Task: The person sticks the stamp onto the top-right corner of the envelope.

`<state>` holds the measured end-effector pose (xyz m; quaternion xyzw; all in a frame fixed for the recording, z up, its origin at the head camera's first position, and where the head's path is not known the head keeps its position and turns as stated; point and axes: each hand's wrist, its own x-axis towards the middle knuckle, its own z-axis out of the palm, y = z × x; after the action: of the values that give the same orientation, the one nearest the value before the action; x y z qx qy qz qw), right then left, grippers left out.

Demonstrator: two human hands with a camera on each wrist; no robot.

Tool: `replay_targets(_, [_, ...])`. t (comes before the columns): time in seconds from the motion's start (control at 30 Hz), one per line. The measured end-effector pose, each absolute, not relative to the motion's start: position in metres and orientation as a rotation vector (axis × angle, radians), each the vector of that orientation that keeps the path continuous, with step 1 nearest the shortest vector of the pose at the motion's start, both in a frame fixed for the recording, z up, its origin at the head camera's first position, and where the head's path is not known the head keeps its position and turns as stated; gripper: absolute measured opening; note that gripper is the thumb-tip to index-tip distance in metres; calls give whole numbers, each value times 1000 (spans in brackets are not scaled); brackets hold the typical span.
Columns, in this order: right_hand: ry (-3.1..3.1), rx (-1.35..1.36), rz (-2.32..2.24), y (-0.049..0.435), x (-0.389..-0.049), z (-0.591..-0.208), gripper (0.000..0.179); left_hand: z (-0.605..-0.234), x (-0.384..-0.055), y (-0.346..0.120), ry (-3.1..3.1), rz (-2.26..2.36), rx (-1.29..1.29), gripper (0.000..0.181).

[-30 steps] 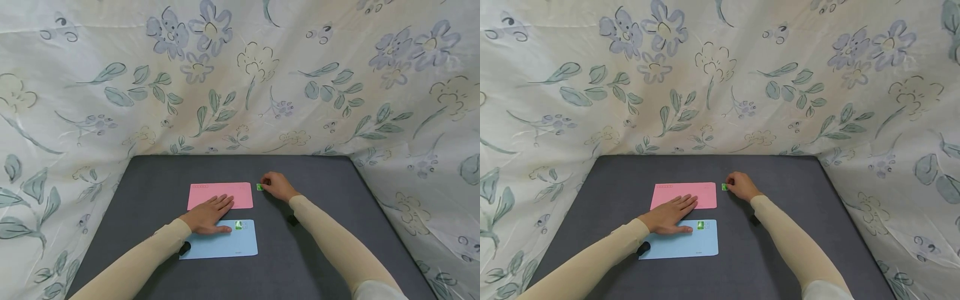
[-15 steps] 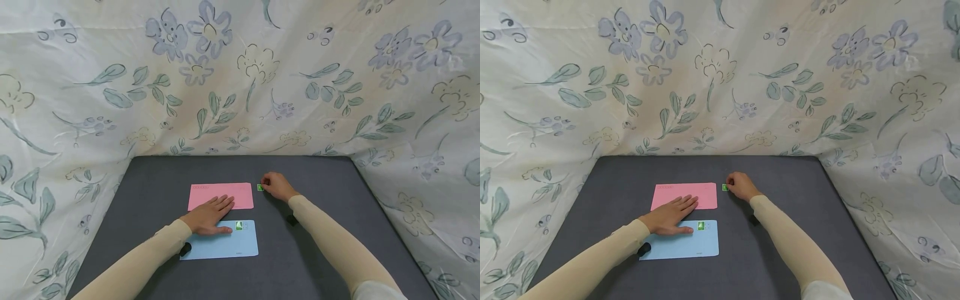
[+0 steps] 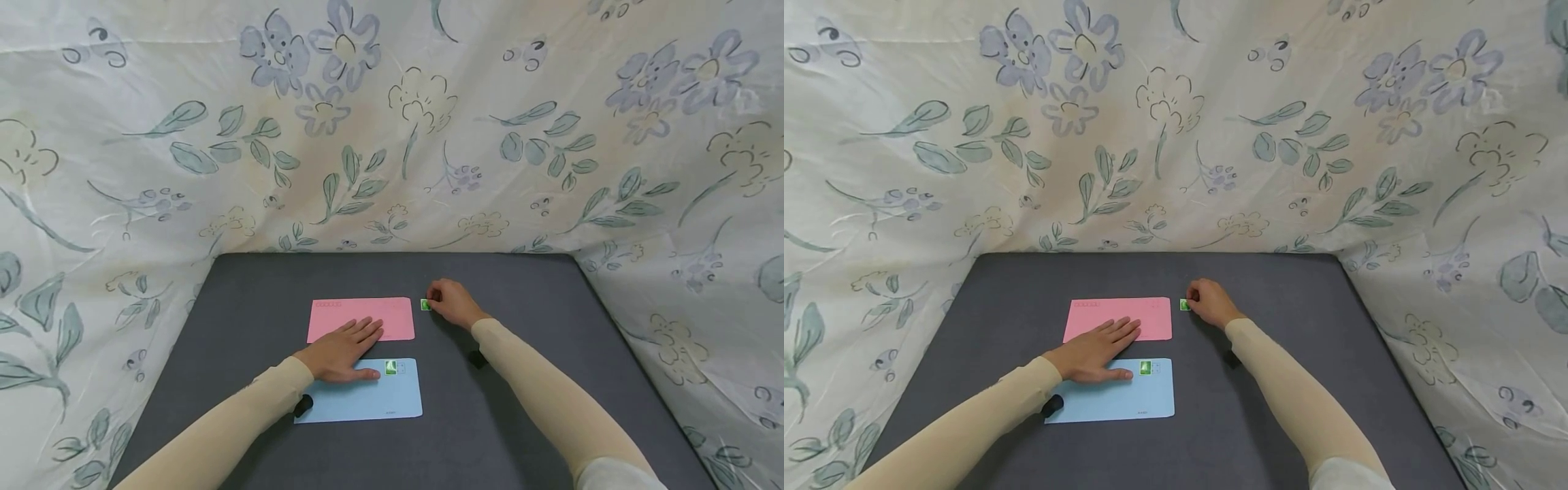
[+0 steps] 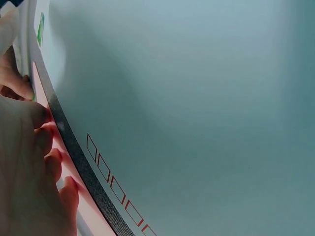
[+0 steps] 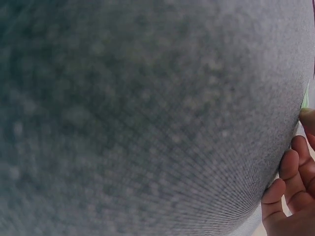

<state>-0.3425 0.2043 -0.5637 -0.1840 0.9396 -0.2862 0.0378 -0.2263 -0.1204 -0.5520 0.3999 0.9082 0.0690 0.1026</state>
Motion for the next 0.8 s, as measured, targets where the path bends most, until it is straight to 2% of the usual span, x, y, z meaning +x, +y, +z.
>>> replay_targets(0.8, [2855, -537, -975, 201, -343, -561, 4, -556, -231, -122, 2684, 205, 1185, 99])
